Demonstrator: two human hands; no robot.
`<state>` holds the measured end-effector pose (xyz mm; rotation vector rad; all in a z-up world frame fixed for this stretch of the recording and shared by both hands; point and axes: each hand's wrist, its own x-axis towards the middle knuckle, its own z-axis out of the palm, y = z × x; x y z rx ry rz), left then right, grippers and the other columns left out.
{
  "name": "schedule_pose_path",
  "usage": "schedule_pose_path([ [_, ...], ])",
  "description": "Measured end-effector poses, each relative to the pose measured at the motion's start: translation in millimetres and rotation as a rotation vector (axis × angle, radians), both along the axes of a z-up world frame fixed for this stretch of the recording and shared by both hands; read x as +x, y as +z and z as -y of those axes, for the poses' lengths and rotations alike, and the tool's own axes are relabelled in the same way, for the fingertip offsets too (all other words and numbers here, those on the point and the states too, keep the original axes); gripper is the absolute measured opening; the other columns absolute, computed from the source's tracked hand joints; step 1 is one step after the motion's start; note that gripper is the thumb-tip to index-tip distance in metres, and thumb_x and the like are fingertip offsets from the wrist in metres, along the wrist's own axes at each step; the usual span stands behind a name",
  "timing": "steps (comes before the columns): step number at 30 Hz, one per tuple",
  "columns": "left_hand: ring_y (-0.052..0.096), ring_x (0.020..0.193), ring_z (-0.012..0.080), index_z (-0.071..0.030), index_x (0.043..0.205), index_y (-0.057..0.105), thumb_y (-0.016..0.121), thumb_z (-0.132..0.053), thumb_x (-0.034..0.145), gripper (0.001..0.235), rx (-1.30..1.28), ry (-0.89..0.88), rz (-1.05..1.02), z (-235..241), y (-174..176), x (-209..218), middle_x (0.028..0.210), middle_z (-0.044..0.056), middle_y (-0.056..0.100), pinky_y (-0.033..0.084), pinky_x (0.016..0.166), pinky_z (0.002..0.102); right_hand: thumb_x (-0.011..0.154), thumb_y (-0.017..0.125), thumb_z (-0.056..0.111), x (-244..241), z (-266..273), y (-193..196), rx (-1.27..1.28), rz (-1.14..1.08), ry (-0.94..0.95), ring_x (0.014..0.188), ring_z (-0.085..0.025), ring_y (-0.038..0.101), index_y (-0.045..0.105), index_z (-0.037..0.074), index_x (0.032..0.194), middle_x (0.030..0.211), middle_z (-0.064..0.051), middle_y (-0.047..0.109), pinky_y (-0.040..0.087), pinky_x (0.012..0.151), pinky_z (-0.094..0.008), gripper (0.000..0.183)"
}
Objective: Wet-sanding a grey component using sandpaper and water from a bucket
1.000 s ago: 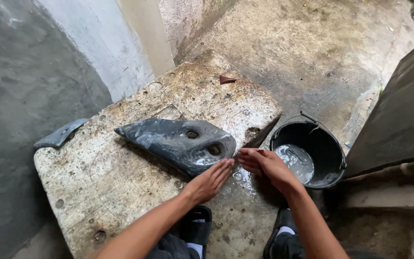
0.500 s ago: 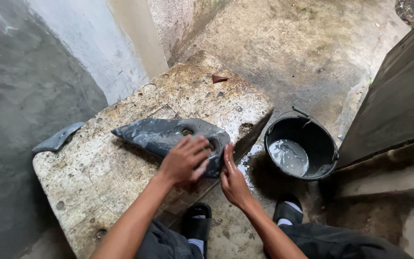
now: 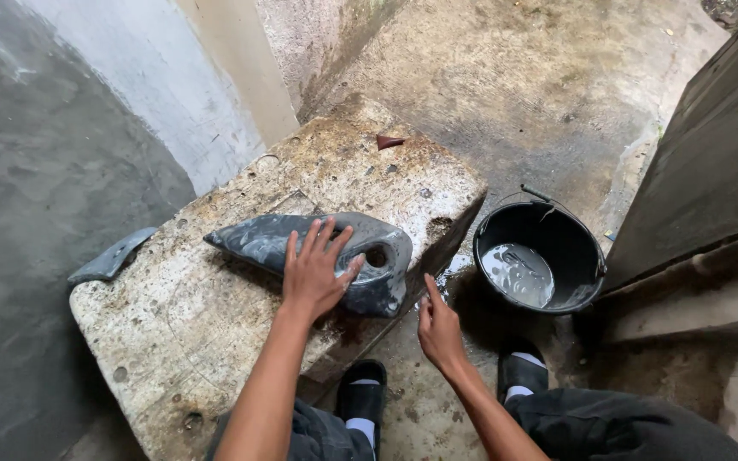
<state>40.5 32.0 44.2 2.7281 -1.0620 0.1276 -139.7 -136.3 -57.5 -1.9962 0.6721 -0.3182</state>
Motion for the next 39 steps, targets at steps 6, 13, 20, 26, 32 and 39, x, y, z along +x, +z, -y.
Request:
schedule_pose_path([
  [6,0.049,0.142,0.0248,-0.037,0.136,0.064,0.051,-0.060,0.095,0.049,-0.080,0.026,0.082,5,-22,17,0.147,0.002,0.059,0.031,0.117,0.058,0.095,0.048,-0.005,0,-32,61,-0.111,0.250,0.232,0.140,-0.045,0.041,0.035,0.007,0.158,0.161,-0.022,0.035,0.043,0.111,-0.058,0.066],
  [13,0.056,0.137,0.0231,-0.033,0.124,0.069,0.061,-0.059,0.089,0.045,-0.174,0.049,0.107,7,-22,16,0.141,0.001,0.064,0.034,0.116,0.054,0.105,0.057,0.027,-19,93,-124,-0.301,-0.107,-0.327,0.097,-0.033,0.072,0.072,0.023,0.123,0.109,-0.007,0.066,0.060,0.080,-0.043,0.025],
  [20,0.056,0.137,0.0195,-0.035,0.116,0.070,0.063,-0.061,0.086,0.041,-0.196,0.089,0.131,10,-30,20,0.142,-0.004,0.065,0.035,0.118,0.050,0.095,0.053,0.014,-62,207,-216,-0.515,-0.663,-0.199,0.081,-0.044,0.076,0.060,0.019,0.124,0.122,-0.007,0.059,0.061,0.074,-0.056,0.030],
  [26,0.057,0.136,0.0188,-0.034,0.109,0.070,0.064,-0.062,0.087,0.036,-0.208,0.108,0.127,11,-28,17,0.143,-0.005,0.065,0.033,0.119,0.049,0.090,0.050,0.002,-52,160,-206,-0.588,-0.526,0.055,0.083,-0.046,0.074,0.056,0.012,0.109,0.109,-0.008,0.062,0.061,0.072,-0.058,0.022],
  [32,0.056,0.138,0.0189,-0.033,0.110,0.069,0.062,-0.062,0.089,0.037,-0.200,0.116,0.150,9,-30,14,0.145,-0.004,0.064,0.032,0.120,0.048,0.088,0.049,-0.003,-58,104,-179,-0.526,-0.540,0.164,0.086,-0.049,0.074,0.055,0.005,0.111,0.110,-0.013,0.063,0.061,0.076,-0.058,0.025],
  [39,0.052,0.141,0.0243,-0.024,0.111,0.070,0.059,-0.061,0.093,0.043,-0.182,0.113,0.081,8,-16,5,0.149,0.003,0.060,0.031,0.120,0.051,0.085,0.054,-0.005,-61,44,-159,-0.552,-0.541,0.291,0.083,-0.047,0.074,0.058,0.004,0.108,0.101,-0.013,0.065,0.061,0.071,-0.056,0.025],
])
